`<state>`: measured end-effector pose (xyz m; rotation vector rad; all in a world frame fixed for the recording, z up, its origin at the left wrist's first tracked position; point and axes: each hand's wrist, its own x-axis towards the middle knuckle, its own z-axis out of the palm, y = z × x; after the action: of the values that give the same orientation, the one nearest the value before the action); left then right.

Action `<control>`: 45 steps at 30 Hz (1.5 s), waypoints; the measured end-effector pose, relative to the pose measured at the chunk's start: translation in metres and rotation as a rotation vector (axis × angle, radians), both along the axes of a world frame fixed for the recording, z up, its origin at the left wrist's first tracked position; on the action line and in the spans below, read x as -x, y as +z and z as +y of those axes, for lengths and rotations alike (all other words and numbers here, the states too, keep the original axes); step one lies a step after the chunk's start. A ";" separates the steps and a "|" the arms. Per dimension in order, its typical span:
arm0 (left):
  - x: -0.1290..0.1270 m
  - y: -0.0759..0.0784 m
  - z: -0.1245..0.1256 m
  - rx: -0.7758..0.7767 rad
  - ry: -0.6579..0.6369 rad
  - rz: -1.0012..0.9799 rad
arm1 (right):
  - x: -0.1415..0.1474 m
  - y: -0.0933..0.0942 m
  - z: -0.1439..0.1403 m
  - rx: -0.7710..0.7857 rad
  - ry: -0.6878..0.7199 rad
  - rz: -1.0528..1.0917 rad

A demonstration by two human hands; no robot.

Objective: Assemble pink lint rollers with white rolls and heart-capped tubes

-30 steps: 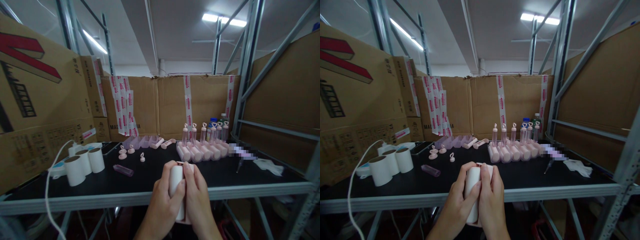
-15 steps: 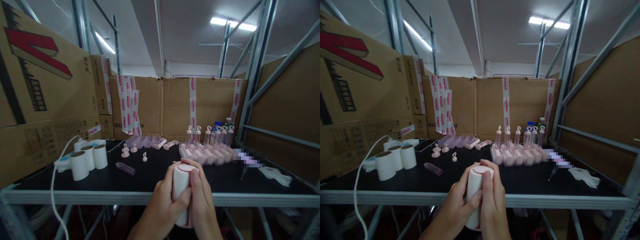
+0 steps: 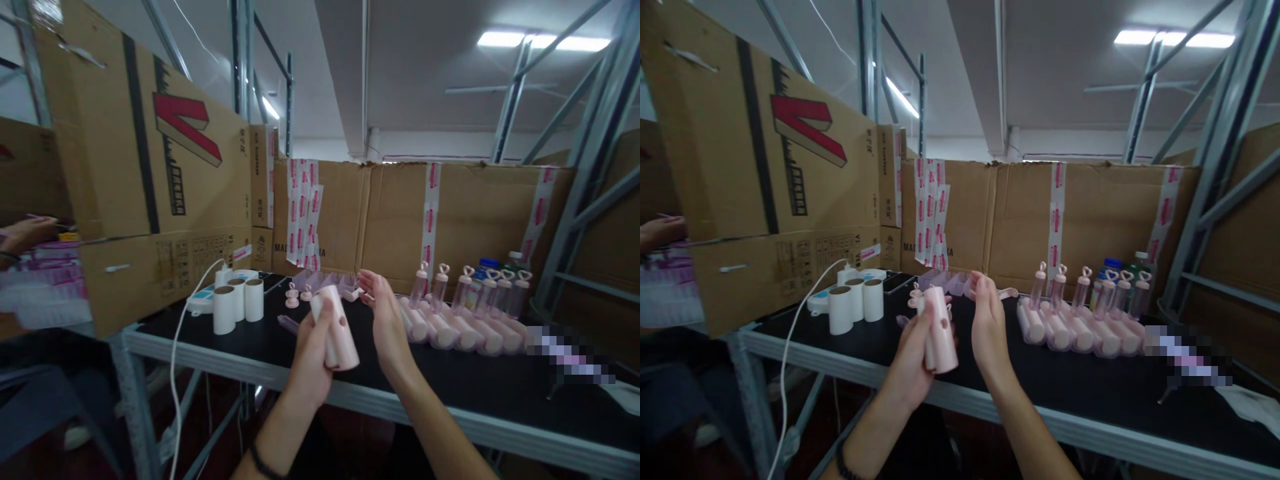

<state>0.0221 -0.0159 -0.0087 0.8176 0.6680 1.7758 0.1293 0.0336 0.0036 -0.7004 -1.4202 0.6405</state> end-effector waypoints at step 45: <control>0.018 0.024 -0.023 -0.012 -0.299 0.444 | -0.102 -0.024 -0.088 -0.127 -0.143 -0.418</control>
<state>0.0040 -0.0387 0.0150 1.2689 0.7737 1.3391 0.2315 -0.0545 -0.0209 -0.8587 -1.7573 0.2966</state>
